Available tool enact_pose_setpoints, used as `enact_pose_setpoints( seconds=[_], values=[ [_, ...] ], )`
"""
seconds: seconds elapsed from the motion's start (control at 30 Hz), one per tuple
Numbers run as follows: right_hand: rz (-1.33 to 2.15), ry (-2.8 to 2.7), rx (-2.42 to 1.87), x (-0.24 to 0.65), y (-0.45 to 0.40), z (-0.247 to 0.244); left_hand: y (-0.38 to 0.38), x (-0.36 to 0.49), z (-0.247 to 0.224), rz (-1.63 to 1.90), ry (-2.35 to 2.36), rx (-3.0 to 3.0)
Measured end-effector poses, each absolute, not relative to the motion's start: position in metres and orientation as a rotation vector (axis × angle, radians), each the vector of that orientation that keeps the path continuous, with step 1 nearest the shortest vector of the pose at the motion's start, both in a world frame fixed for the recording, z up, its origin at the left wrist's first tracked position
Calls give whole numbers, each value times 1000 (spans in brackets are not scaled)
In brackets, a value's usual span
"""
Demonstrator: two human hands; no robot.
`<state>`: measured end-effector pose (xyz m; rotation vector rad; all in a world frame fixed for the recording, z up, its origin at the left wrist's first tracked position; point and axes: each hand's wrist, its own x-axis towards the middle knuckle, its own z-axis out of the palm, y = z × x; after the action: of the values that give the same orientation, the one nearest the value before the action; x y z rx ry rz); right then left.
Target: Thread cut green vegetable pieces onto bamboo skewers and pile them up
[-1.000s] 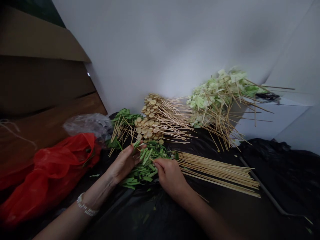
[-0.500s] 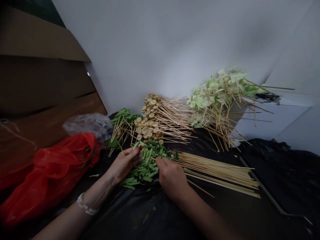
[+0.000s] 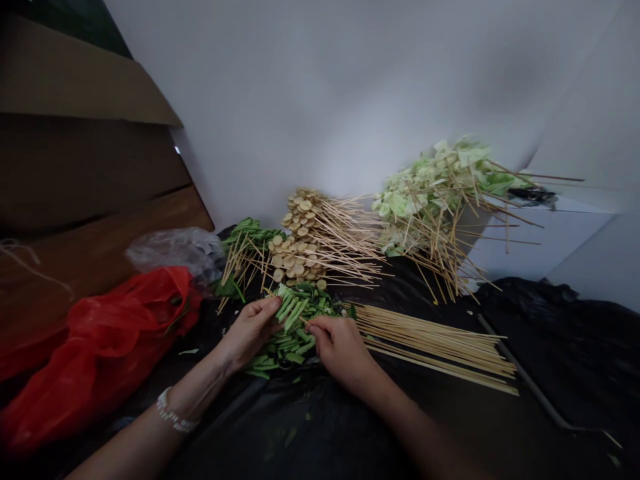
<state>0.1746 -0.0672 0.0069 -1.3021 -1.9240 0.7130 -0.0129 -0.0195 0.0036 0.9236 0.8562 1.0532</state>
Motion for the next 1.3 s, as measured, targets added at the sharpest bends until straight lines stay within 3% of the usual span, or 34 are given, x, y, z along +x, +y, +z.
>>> enact_pose_setpoints(
  seconds=[0.33, 0.47, 0.8, 1.07, 1.3],
  values=[
    [-201, -2186, -1410, 178, -71, -8, -15, -14, 0, 1081, 943, 1030],
    [-103, -2024, -1354, 192, -61, -8, -8, -24, 4, 1050, 927, 1125],
    [82, -1846, -1348, 201, -49, -10, 2, -48, 0, 802, 1219, 2197],
    [100, -1892, -1338, 197, -51, -11, 3, -46, -10, 769, 1234, 2267],
    [123, -1871, -1325, 196, -51, -11, 0, -42, 4, 1215, 1231, 1877]
  ],
)
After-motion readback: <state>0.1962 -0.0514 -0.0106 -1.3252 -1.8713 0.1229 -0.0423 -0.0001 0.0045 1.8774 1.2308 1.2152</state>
